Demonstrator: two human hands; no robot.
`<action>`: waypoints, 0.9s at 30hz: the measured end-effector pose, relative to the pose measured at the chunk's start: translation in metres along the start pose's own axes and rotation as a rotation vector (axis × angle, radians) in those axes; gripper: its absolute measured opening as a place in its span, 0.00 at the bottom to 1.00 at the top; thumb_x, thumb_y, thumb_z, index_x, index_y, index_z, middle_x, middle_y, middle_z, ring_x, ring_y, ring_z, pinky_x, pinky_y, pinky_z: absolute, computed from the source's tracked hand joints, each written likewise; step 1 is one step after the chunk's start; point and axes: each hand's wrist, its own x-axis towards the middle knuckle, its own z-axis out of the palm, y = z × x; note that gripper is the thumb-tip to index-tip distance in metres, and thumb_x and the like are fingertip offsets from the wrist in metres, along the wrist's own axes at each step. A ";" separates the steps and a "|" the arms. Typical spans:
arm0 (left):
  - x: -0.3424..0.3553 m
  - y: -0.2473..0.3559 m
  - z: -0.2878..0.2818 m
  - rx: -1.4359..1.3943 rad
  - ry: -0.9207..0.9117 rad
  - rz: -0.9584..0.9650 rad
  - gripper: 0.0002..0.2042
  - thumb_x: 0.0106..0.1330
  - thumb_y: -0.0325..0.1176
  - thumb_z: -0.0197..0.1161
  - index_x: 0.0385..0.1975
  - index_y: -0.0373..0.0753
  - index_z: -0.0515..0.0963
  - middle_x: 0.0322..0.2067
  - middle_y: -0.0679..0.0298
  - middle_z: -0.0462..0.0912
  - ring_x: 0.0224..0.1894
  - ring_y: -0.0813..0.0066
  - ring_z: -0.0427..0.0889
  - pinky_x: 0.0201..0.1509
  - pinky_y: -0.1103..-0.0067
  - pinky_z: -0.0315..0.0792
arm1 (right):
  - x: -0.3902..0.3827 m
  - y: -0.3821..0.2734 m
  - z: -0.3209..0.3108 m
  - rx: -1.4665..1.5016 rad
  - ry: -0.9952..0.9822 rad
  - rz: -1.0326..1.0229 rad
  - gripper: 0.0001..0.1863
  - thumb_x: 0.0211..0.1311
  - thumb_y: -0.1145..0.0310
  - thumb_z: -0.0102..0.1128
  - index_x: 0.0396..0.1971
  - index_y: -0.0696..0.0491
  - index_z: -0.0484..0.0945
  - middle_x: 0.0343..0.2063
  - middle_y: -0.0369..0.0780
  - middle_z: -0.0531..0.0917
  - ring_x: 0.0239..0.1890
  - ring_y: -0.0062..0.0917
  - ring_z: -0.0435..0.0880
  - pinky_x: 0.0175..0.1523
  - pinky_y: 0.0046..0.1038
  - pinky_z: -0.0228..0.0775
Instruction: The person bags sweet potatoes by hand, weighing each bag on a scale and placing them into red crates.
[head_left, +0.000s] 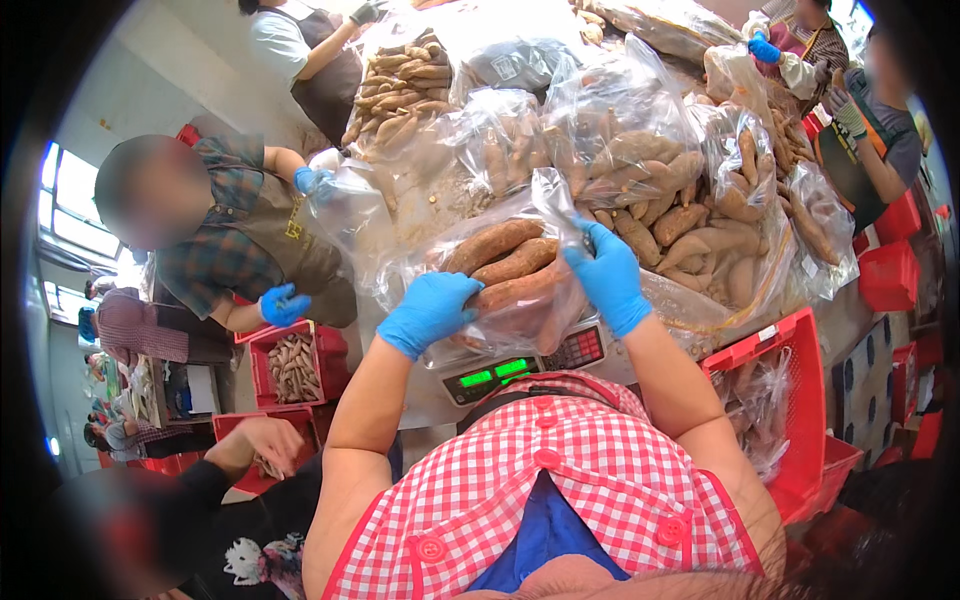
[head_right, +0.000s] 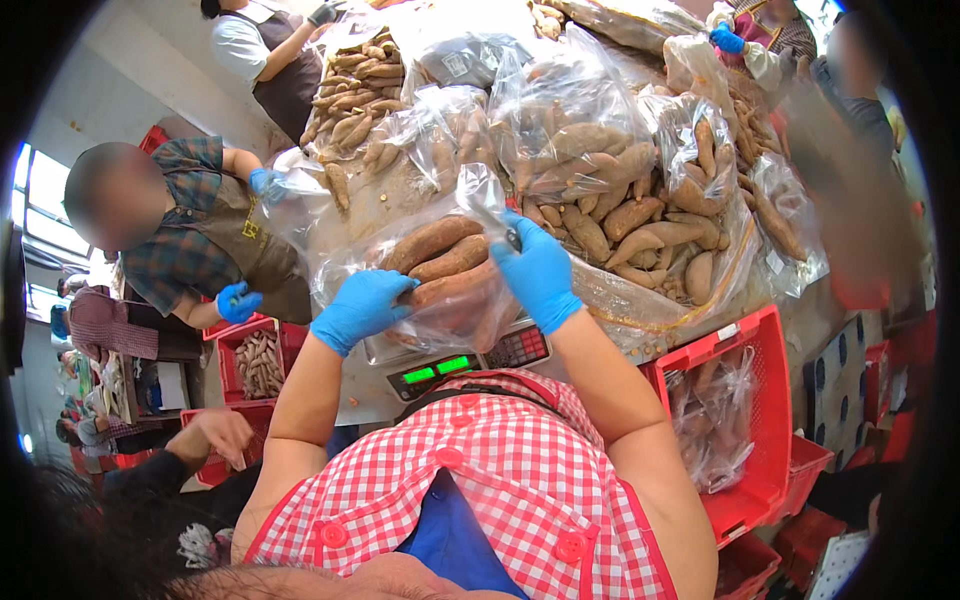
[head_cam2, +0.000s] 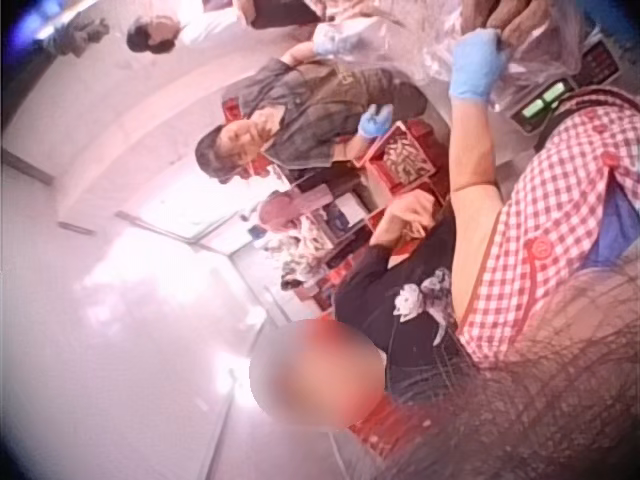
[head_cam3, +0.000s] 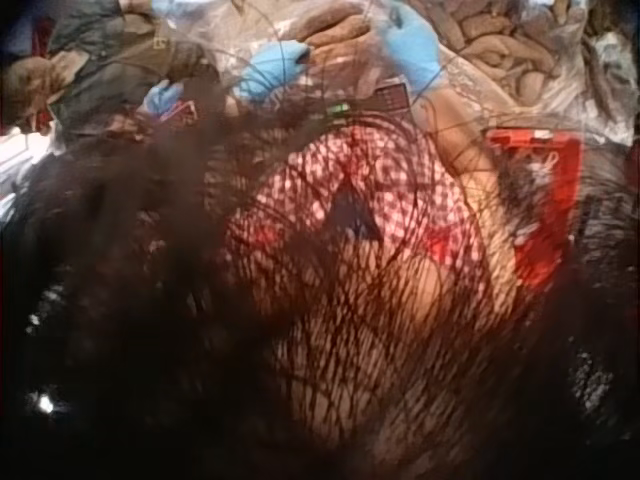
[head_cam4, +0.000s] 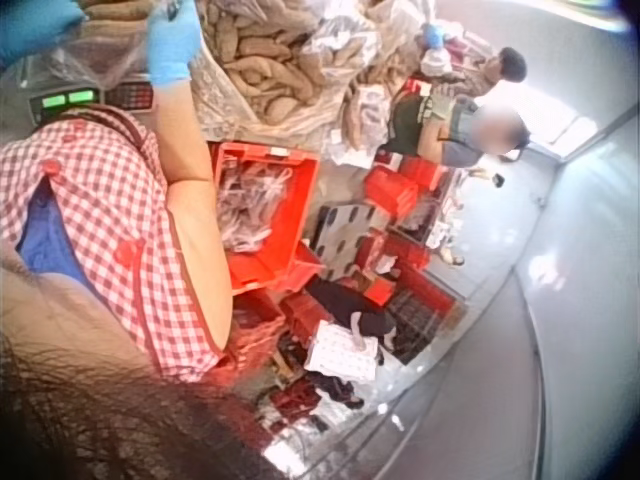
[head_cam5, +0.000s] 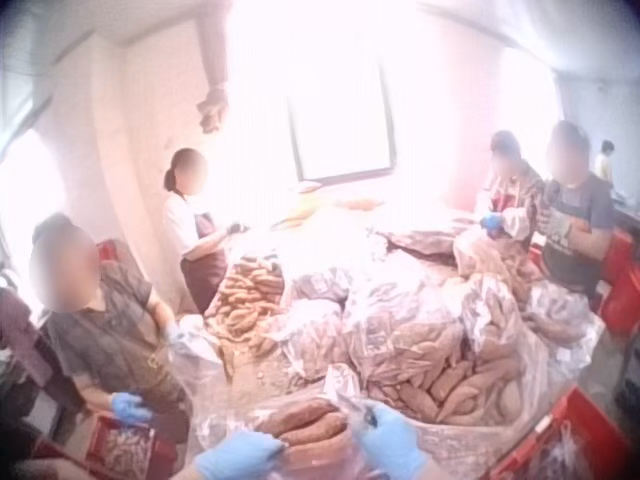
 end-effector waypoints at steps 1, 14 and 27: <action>-0.006 -0.002 -0.016 -0.010 -0.022 -0.054 0.21 0.51 0.47 0.68 0.45 0.50 0.81 0.32 0.58 0.84 0.35 0.59 0.83 0.41 0.70 0.76 | 0.008 0.014 0.006 0.362 -0.055 0.120 0.28 0.55 0.69 0.63 0.58 0.50 0.69 0.45 0.41 0.82 0.42 0.30 0.82 0.48 0.27 0.73; -0.048 0.034 0.000 -0.451 0.999 -0.226 0.13 0.53 0.28 0.68 0.39 0.41 0.82 0.36 0.58 0.82 0.41 0.58 0.80 0.48 0.69 0.73 | -0.036 -0.014 -0.042 0.831 -0.187 0.453 0.22 0.56 0.76 0.56 0.53 0.59 0.73 0.43 0.37 0.79 0.42 0.19 0.77 0.50 0.23 0.70; -0.039 0.001 0.003 0.108 -0.044 -0.130 0.26 0.59 0.27 0.56 0.59 0.56 0.72 0.56 0.57 0.75 0.40 0.56 0.83 0.42 0.70 0.77 | -0.041 -0.027 -0.045 0.890 -0.265 0.461 0.24 0.58 0.76 0.57 0.56 0.59 0.71 0.44 0.36 0.79 0.41 0.17 0.77 0.46 0.19 0.71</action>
